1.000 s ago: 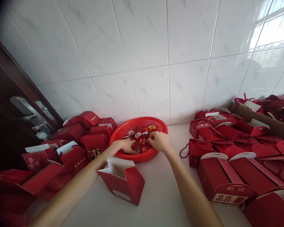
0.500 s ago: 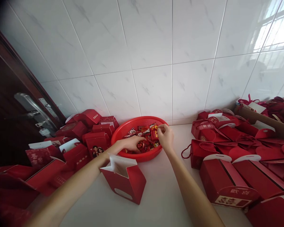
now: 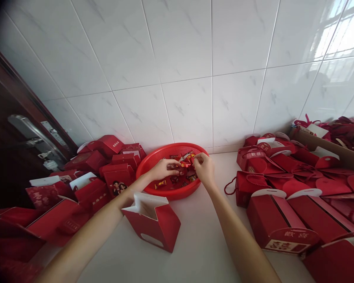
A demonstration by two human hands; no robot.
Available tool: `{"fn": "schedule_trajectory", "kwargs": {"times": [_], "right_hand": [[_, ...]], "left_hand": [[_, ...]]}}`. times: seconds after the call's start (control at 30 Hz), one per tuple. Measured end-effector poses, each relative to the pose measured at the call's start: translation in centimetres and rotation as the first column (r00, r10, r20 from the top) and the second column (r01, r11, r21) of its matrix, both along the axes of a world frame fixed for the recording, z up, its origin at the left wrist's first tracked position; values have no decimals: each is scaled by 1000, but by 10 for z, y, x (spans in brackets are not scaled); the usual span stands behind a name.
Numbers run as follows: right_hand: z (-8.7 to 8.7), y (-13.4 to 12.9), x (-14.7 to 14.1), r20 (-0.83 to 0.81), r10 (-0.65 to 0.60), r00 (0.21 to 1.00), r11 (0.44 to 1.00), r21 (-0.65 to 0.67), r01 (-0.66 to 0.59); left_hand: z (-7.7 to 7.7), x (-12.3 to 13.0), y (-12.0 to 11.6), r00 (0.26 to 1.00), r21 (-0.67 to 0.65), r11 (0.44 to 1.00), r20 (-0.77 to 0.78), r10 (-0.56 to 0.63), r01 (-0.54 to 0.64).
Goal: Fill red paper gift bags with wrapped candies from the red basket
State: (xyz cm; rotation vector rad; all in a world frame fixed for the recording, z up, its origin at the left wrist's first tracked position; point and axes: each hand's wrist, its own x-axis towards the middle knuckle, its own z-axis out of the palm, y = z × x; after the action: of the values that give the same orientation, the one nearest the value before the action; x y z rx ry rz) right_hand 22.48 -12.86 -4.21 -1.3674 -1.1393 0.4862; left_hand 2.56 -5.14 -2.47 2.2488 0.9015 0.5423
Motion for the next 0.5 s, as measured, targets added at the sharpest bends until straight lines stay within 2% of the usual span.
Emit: {"fn": "schedule_trajectory", "kwargs": {"times": [0.1,0.2,0.5], "right_hand": [[0,-1,0,22,-6,1000,1000,2,6],[0,-1,-1,77,-29,997,1000,1,29],[4,-2,-3,222,-42,974,998,-40,52]], "left_hand": [[-2,0,2,989,-4,999,142,40,-40],[-3,-1,4,974,-8,997,210,80,-80],[-3,-2,4,971,96,983,200,134,-156]]}}
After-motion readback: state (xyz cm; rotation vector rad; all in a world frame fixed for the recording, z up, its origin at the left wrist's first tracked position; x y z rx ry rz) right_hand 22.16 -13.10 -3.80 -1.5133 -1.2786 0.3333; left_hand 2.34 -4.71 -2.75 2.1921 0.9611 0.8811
